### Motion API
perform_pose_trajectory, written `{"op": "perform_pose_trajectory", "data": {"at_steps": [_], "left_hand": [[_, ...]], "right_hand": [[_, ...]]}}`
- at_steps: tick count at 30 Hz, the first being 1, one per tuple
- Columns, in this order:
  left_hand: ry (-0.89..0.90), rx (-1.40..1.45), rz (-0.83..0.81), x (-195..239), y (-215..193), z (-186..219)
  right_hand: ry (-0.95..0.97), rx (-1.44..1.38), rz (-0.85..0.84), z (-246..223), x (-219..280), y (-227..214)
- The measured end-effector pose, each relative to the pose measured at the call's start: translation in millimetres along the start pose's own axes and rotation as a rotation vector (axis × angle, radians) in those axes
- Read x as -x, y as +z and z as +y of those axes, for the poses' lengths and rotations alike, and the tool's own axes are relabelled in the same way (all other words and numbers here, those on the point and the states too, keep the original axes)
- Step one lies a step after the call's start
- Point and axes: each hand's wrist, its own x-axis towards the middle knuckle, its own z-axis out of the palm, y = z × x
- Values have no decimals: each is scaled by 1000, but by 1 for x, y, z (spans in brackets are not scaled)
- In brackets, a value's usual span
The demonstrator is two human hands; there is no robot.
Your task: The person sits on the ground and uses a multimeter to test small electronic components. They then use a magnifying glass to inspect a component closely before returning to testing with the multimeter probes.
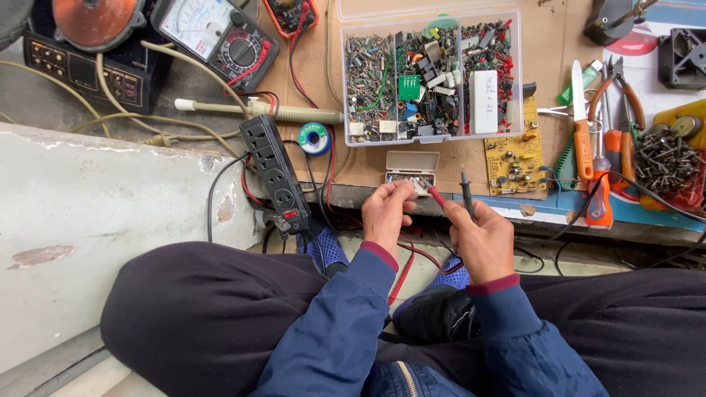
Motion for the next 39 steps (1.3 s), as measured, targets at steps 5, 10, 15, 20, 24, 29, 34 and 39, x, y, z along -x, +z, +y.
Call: {"op": "perform_pose_trajectory", "data": {"at_steps": [5, 10, 15, 20, 24, 29, 34, 39], "left_hand": [[-58, 325, -139, 36, -1, 33], [1, 359, -217, 60, -8, 47], [76, 337, -258, 78, -18, 56], [105, 362, -256, 80, -23, 57], [148, 330, -256, 81, -24, 56], [170, 326, -231, 78, -23, 53], [233, 275, -188, 69, -24, 42], [354, 193, -132, 71, -22, 42]], "right_hand": [[-146, -55, -40, 1, 27, -12], [-248, -177, -68, 12, 48, -16], [-318, -159, -78, 10, 57, -15], [-355, -149, -97, 13, 61, -14], [-372, -105, -93, 15, 63, -12], [-371, -84, -97, 16, 65, -12], [-357, -68, -108, 17, 64, -7], [-319, -59, -128, 16, 67, -4]]}}
